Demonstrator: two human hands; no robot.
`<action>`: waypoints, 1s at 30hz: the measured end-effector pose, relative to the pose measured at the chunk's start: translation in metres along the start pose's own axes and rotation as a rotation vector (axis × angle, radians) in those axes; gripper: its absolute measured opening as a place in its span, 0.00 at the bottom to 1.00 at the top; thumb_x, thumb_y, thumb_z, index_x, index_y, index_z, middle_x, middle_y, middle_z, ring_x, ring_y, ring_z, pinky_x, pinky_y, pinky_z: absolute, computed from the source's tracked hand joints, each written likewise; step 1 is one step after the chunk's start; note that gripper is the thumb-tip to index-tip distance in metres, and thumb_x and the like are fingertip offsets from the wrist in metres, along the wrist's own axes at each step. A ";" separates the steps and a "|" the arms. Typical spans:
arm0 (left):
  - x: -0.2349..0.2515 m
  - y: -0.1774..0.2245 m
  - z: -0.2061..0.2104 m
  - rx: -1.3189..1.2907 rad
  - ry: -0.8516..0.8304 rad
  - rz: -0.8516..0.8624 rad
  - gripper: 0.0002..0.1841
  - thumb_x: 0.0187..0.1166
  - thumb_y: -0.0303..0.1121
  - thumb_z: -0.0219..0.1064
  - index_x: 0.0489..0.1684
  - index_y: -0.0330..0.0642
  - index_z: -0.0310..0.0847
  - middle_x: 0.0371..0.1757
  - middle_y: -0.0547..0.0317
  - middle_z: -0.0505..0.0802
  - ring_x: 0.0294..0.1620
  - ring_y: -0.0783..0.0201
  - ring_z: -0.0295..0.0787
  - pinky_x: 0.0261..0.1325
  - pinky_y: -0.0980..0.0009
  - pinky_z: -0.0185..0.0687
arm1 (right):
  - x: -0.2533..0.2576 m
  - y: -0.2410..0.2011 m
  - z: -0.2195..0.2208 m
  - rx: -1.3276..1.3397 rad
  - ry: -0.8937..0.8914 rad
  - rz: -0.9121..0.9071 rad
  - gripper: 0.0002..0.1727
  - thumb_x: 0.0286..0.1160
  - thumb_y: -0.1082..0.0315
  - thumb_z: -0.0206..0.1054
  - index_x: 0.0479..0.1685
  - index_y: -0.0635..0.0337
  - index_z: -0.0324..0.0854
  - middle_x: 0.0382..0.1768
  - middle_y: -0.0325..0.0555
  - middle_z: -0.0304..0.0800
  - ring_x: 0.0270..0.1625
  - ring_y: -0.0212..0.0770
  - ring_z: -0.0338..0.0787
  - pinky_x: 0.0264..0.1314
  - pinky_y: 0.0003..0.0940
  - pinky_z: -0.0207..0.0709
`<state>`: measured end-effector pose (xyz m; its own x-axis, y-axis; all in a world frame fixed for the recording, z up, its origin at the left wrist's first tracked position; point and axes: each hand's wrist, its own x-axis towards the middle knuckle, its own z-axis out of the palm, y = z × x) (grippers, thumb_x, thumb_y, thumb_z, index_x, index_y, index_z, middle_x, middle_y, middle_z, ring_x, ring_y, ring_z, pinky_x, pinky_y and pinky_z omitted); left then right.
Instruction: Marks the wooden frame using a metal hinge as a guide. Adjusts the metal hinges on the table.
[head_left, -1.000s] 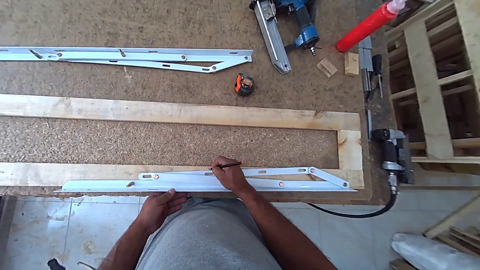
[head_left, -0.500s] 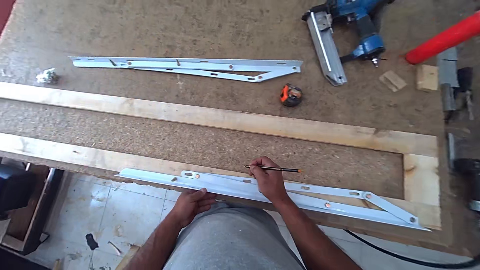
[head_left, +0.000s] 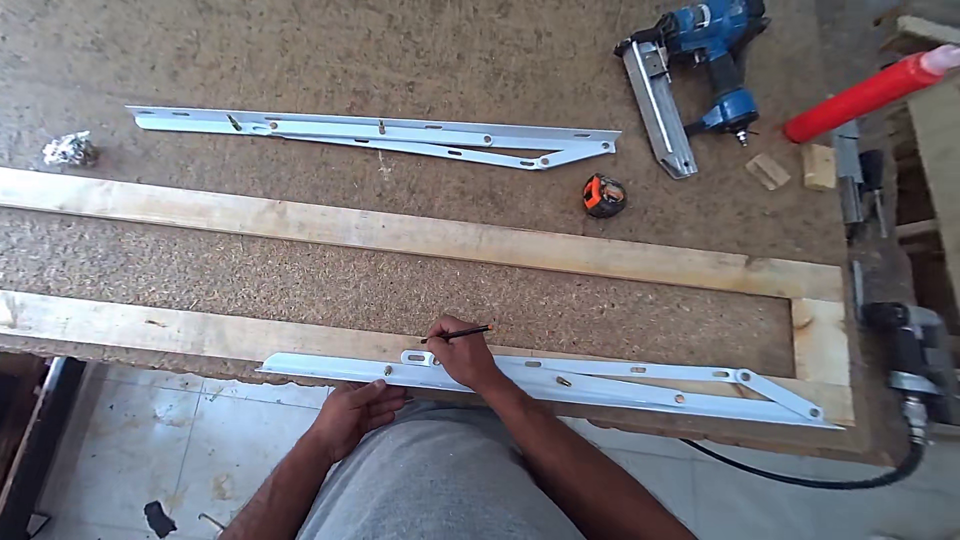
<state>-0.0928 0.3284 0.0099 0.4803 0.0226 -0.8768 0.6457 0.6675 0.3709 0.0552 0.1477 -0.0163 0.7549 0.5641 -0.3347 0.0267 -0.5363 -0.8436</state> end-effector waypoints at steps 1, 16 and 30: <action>0.001 0.001 -0.001 -0.002 -0.005 -0.003 0.16 0.94 0.30 0.50 0.66 0.26 0.72 0.53 0.38 0.96 0.54 0.49 0.97 0.59 0.56 0.92 | 0.000 0.001 0.001 -0.005 0.006 -0.005 0.05 0.75 0.68 0.66 0.34 0.52 0.87 0.20 0.35 0.82 0.21 0.32 0.79 0.25 0.35 0.74; 0.006 0.003 -0.006 -0.005 -0.056 -0.015 0.15 0.93 0.29 0.51 0.66 0.24 0.72 0.52 0.36 0.96 0.53 0.48 0.97 0.59 0.56 0.93 | 0.001 0.006 0.009 -0.022 0.068 -0.023 0.06 0.76 0.69 0.65 0.34 0.53 0.87 0.20 0.36 0.83 0.21 0.34 0.80 0.25 0.36 0.75; 0.006 0.003 -0.007 -0.009 -0.054 -0.019 0.15 0.92 0.28 0.52 0.64 0.23 0.73 0.51 0.36 0.96 0.52 0.48 0.97 0.60 0.56 0.93 | 0.001 0.005 0.006 -0.052 0.000 -0.038 0.07 0.76 0.67 0.65 0.31 0.51 0.86 0.18 0.35 0.81 0.20 0.33 0.78 0.24 0.36 0.73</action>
<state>-0.0922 0.3355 0.0035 0.4998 -0.0298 -0.8656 0.6497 0.6738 0.3519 0.0522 0.1494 -0.0234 0.7524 0.5848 -0.3031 0.0895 -0.5467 -0.8325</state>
